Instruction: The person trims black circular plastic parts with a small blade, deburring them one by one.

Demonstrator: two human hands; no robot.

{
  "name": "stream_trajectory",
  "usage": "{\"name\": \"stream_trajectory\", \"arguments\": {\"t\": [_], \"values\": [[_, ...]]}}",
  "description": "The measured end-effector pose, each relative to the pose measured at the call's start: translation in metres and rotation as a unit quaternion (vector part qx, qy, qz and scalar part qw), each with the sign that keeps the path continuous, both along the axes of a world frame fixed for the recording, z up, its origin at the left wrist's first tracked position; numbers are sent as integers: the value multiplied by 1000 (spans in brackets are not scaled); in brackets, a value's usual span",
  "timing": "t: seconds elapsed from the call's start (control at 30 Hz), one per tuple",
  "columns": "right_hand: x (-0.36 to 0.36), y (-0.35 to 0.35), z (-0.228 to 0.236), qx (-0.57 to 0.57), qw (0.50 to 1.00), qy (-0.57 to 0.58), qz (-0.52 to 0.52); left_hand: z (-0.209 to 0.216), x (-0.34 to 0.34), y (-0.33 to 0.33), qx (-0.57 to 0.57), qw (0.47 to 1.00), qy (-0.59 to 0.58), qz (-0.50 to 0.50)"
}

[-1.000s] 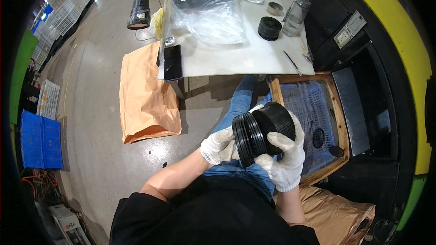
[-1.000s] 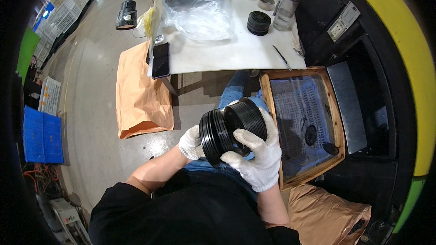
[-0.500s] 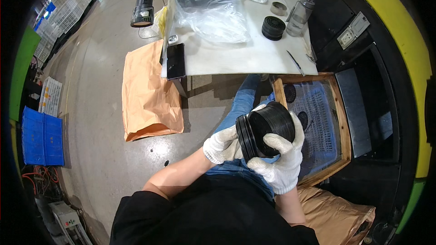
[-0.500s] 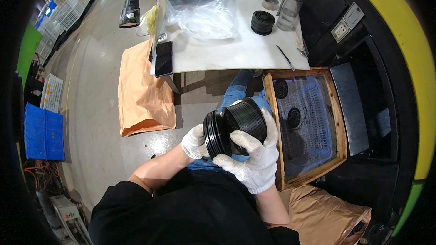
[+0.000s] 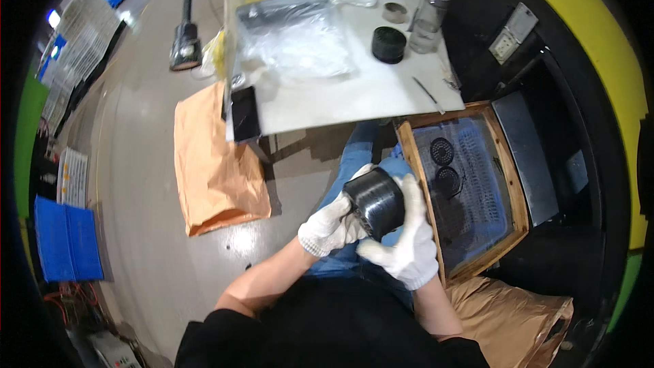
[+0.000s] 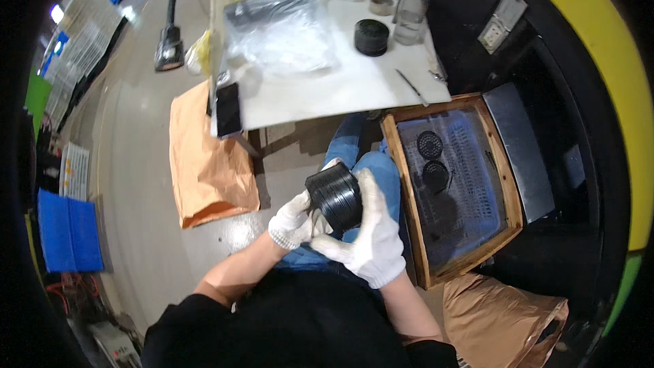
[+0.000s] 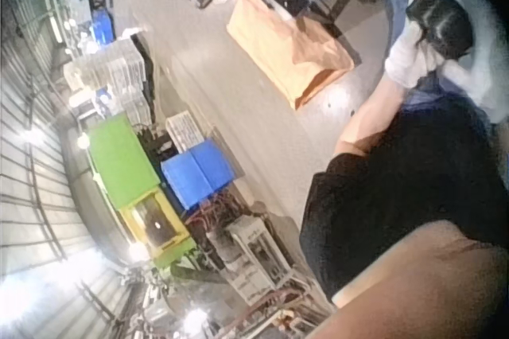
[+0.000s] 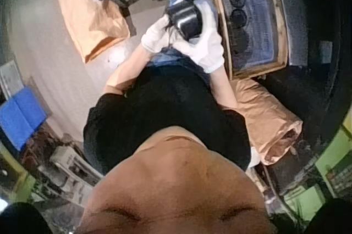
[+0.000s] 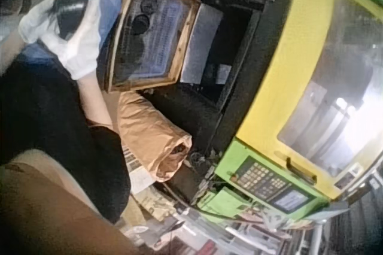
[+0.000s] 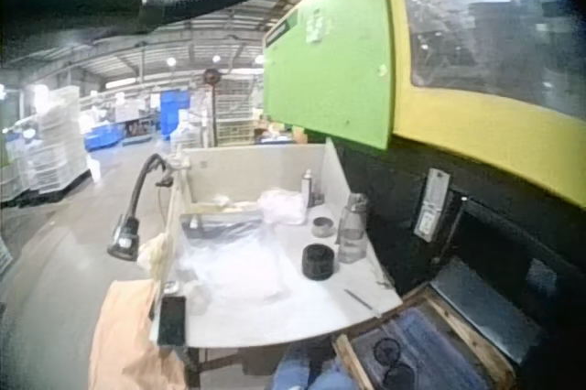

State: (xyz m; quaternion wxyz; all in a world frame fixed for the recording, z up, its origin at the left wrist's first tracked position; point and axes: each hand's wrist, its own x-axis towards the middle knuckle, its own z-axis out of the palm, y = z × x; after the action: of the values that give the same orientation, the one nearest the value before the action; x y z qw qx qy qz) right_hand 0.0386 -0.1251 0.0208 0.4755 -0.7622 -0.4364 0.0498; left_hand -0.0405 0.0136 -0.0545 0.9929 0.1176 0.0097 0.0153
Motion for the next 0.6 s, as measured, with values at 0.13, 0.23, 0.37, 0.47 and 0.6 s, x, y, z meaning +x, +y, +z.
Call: {"name": "stream_trajectory", "arguments": {"t": [0.13,0.23,0.37,0.47,0.6], "values": [[34,6,-28,-193,967,155,-64,-20,15,8,49,994,88,-42],[75,-3,-88,-64,950,307,13,-40,21,10,115,978,151,-86],[95,2,-98,-50,887,456,59,-47,30,18,225,955,186,-55],[130,-18,-137,143,778,611,5,-40,60,22,164,962,218,-9],[169,-54,-173,-220,910,208,-283,-51,100,50,50,964,223,138]]}}
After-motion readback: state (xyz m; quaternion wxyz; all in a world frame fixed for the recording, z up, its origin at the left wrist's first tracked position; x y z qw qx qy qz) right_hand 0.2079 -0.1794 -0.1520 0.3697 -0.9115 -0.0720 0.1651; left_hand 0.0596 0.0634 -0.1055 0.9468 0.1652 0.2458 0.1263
